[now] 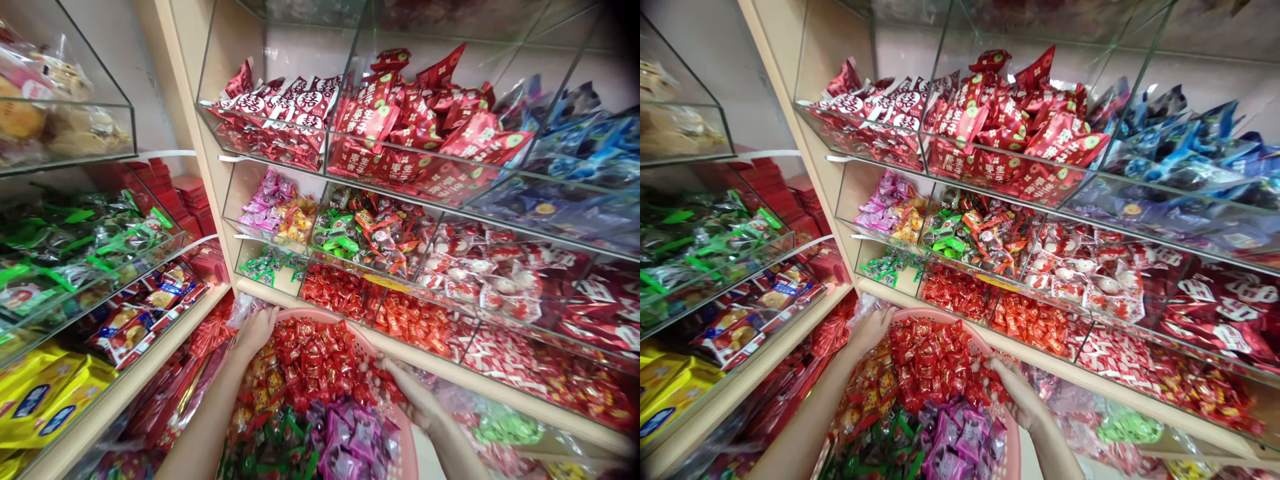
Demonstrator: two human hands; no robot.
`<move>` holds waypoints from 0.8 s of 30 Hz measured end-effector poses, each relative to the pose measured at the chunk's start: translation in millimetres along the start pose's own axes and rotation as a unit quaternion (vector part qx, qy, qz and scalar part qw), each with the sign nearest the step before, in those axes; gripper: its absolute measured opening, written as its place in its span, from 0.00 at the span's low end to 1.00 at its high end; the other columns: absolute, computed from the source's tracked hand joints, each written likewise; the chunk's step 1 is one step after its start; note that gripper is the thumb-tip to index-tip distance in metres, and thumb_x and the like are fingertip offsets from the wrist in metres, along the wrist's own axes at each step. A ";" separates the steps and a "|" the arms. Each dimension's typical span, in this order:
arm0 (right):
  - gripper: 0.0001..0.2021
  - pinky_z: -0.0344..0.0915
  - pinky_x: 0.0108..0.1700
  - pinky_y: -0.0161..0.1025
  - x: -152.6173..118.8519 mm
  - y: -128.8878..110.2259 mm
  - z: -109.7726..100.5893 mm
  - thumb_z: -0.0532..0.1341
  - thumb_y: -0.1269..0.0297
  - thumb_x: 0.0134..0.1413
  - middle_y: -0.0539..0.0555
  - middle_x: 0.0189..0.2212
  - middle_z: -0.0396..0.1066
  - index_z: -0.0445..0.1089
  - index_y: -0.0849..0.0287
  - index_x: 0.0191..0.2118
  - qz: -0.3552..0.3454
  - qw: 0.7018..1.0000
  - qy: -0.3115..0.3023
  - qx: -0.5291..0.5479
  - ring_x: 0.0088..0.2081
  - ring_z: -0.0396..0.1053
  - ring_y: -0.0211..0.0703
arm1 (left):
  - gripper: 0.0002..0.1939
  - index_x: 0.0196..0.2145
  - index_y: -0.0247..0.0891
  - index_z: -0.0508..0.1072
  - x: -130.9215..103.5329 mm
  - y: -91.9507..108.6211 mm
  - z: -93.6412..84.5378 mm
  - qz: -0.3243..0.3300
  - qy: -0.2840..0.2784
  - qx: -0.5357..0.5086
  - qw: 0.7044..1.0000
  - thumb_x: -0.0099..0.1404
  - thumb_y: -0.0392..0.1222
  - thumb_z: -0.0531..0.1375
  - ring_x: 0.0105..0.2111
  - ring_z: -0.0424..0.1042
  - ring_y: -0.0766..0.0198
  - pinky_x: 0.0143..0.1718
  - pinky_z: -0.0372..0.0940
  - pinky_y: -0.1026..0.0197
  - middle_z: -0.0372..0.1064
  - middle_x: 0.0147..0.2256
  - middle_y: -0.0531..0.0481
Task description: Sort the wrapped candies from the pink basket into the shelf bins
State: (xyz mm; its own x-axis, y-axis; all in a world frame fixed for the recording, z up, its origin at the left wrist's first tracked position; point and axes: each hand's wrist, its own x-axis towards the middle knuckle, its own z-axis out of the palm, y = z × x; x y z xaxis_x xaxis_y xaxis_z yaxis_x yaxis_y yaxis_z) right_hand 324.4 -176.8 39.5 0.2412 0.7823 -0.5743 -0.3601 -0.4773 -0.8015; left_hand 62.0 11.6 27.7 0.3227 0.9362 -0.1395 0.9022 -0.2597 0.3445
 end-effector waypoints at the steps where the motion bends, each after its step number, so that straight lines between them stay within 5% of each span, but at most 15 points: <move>1: 0.09 0.59 0.18 0.27 0.4 0.2 0.1 0.63 0.62 0.42 0.49 0.27 0.70 0.66 0.57 0.31 0.000 1.000 0.005 -0.003 0.24 0.65 0.32 | 0.30 0.41 0.38 0.71 0.1 0.1 -0.2 0.001 -0.001 0.001 1.000 0.65 0.55 0.35 0.41 0.70 0.56 0.40 0.61 0.57 0.72 0.39 0.42; 8: 0.14 0.53 0.17 0.28 -2.3 -3.2 4.9 0.64 0.59 0.41 0.46 0.23 0.63 0.67 0.57 0.36 -0.025 0.995 -0.018 -0.092 0.20 0.60 0.31 | 0.31 0.41 0.38 0.71 0.4 -0.8 0.6 0.005 -0.002 0.003 1.000 0.65 0.55 0.34 0.40 0.70 0.55 0.40 0.61 0.57 0.72 0.38 0.41; 13: 0.18 0.48 0.18 0.30 7.9 -1.5 2.9 0.65 0.52 0.37 0.42 0.17 0.56 0.64 0.59 0.32 -0.159 0.963 0.031 -0.215 0.16 0.50 0.29 | 0.31 0.41 0.39 0.71 1.1 -2.7 2.3 0.009 0.003 0.004 1.000 0.64 0.55 0.33 0.40 0.70 0.54 0.39 0.61 0.57 0.72 0.38 0.41; 17: 0.15 0.48 0.20 0.32 20.6 3.4 -4.8 0.62 0.53 0.39 0.43 0.16 0.56 0.63 0.58 0.29 -0.210 0.907 0.096 -0.351 0.17 0.52 0.32 | 0.31 0.41 0.39 0.71 1.5 -3.8 3.3 0.009 0.003 0.006 1.000 0.64 0.55 0.33 0.39 0.70 0.55 0.39 0.61 0.57 0.72 0.37 0.42; 24: 0.07 0.52 0.28 0.34 25.8 -1.0 -0.6 0.56 0.60 0.47 0.51 0.24 0.65 0.63 0.56 0.32 -0.222 0.759 0.126 -0.599 0.28 0.63 0.42 | 0.30 0.41 0.38 0.71 1.9 -4.0 4.3 0.007 0.005 -0.003 1.000 0.65 0.55 0.34 0.41 0.70 0.56 0.40 0.61 0.58 0.72 0.38 0.42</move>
State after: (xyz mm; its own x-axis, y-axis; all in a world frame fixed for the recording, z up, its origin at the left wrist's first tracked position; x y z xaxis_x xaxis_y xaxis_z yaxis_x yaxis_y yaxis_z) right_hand 331.5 -156.3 25.3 0.3179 0.9431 -0.0970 0.8483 -0.3286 -0.4152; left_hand 60.2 13.3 22.1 0.3328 0.9348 -0.1242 0.8955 -0.2720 0.3522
